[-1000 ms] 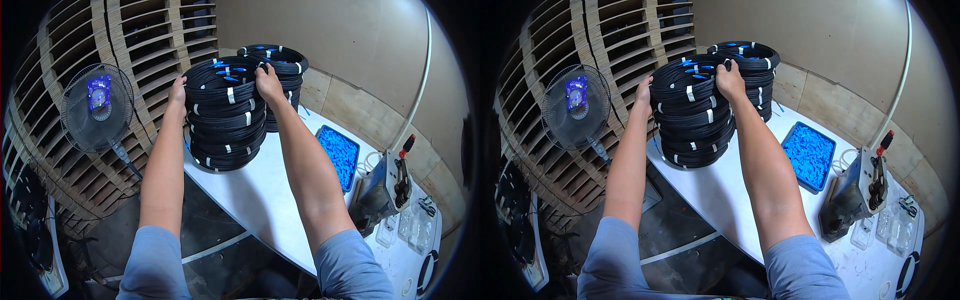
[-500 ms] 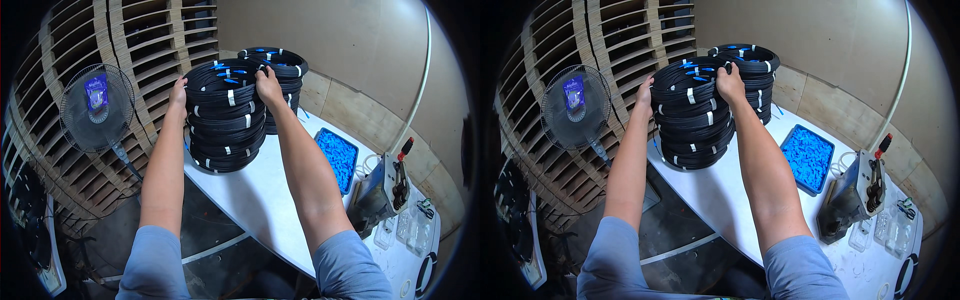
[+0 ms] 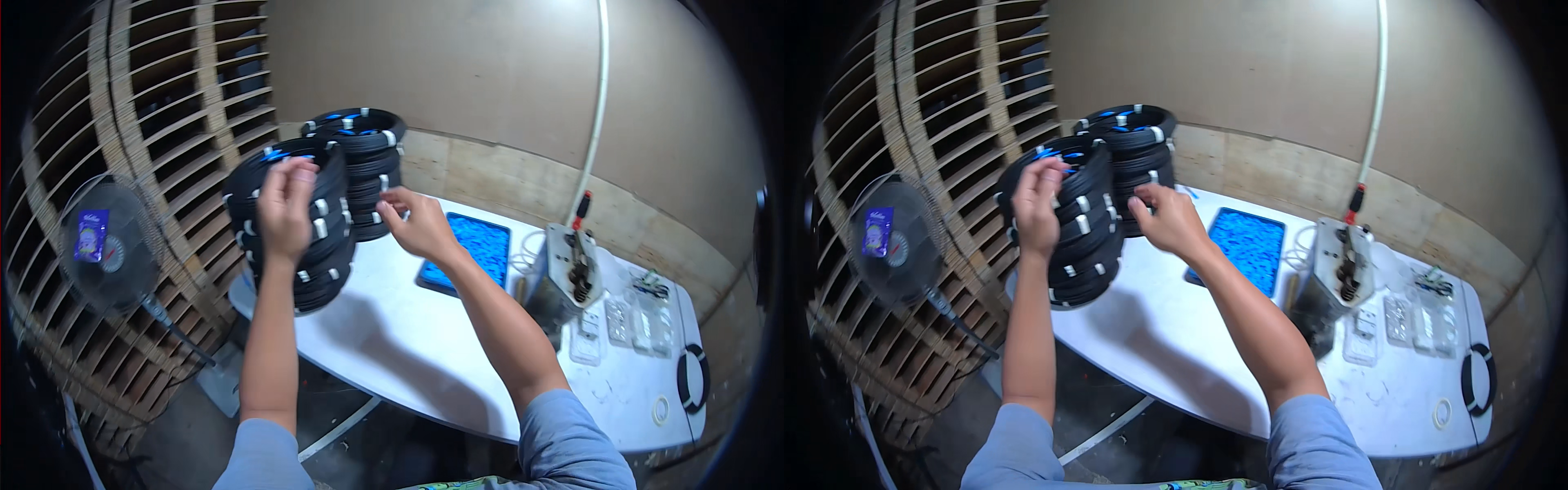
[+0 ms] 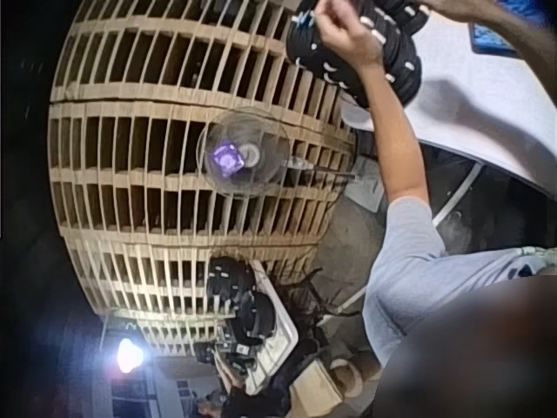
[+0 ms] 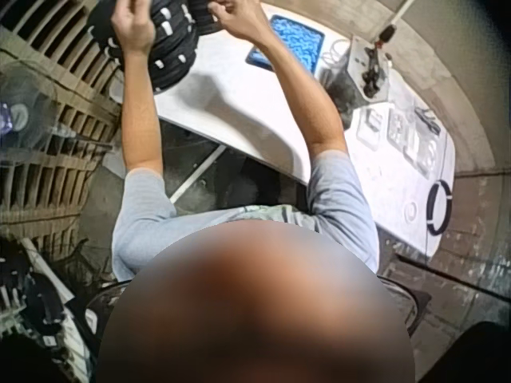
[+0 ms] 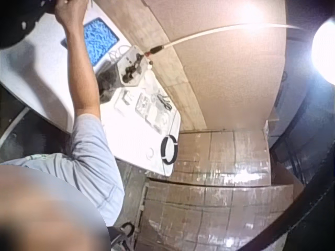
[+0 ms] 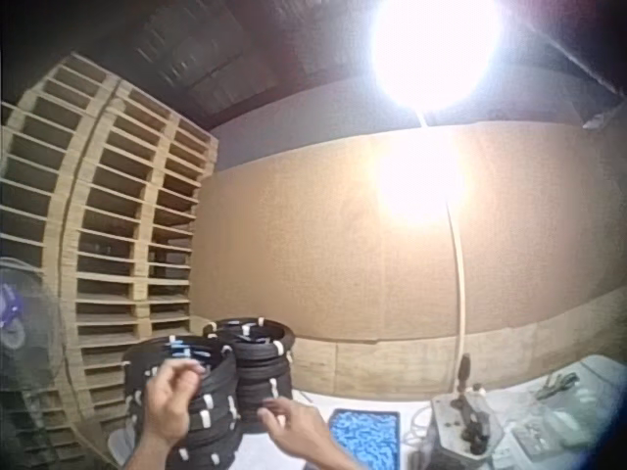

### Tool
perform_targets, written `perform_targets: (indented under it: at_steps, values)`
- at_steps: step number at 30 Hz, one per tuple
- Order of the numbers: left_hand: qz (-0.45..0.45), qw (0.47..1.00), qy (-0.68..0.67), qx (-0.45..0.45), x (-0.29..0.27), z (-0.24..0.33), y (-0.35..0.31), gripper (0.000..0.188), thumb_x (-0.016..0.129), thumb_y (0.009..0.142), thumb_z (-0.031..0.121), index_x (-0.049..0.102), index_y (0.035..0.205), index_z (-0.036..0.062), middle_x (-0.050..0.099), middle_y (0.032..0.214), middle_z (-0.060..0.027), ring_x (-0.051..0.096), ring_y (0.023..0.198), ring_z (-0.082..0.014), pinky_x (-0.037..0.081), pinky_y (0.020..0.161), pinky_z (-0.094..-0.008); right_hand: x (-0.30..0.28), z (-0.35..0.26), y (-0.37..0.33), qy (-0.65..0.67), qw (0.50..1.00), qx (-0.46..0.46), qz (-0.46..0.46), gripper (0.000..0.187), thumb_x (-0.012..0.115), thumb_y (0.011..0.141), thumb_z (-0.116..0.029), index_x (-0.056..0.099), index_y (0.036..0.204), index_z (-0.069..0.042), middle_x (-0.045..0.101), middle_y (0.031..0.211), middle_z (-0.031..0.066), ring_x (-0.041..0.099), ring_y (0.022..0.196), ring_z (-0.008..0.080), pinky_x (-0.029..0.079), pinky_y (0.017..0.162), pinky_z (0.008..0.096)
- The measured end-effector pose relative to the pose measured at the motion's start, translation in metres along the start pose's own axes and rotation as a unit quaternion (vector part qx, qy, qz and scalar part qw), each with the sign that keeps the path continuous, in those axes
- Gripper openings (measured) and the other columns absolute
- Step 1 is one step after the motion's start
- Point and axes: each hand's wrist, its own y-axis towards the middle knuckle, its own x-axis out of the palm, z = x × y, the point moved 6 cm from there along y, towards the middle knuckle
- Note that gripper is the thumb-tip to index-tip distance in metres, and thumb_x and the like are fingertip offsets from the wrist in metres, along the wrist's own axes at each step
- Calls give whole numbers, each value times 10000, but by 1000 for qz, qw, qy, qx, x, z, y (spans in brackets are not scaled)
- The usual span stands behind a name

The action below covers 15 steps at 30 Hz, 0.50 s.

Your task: Winding black wire coils, securing them with tape, and processing the wire ends with a crimping machine.

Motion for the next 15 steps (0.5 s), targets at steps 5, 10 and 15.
perform_targets:
  at_steps: [5, 10, 15]
  values:
    - [-246, 962, -81, 89, 189, 93, -64, 197, 631, 887, 140, 670, 1000, -17, 695, 929, -154, 697, 864, -256, 539, 777, -344, -146, -21, -110, -183, 982, -3, 45, 283, 643, 893, -230, 685, 1072, -15, 692, 995, 184, 663, 887, 357, 521, 818, 434]
    - [-374, 885, -240, 139, 318, 180, -139, 195, 637, 893, 126, 675, 1011, -24, 695, 934, -163, 681, 857, -291, 524, 782, -356, -284, -34, -223, -354, 924, 29, 145, 271, 656, 849, -156, 662, 1077, -10, 695, 1025, 190, 654, 970, 374, 522, 862, 434]
    - [-472, 824, -254, 183, 365, 238, -199, 181, 667, 876, 121, 670, 1011, 0, 687, 955, -156, 675, 902, -312, 517, 797, -367, -375, -101, -363, -473, 838, 145, 230, 247, 677, 843, -131, 686, 1060, -13, 702, 1008, 188, 667, 953, 356, 524, 863, 411]
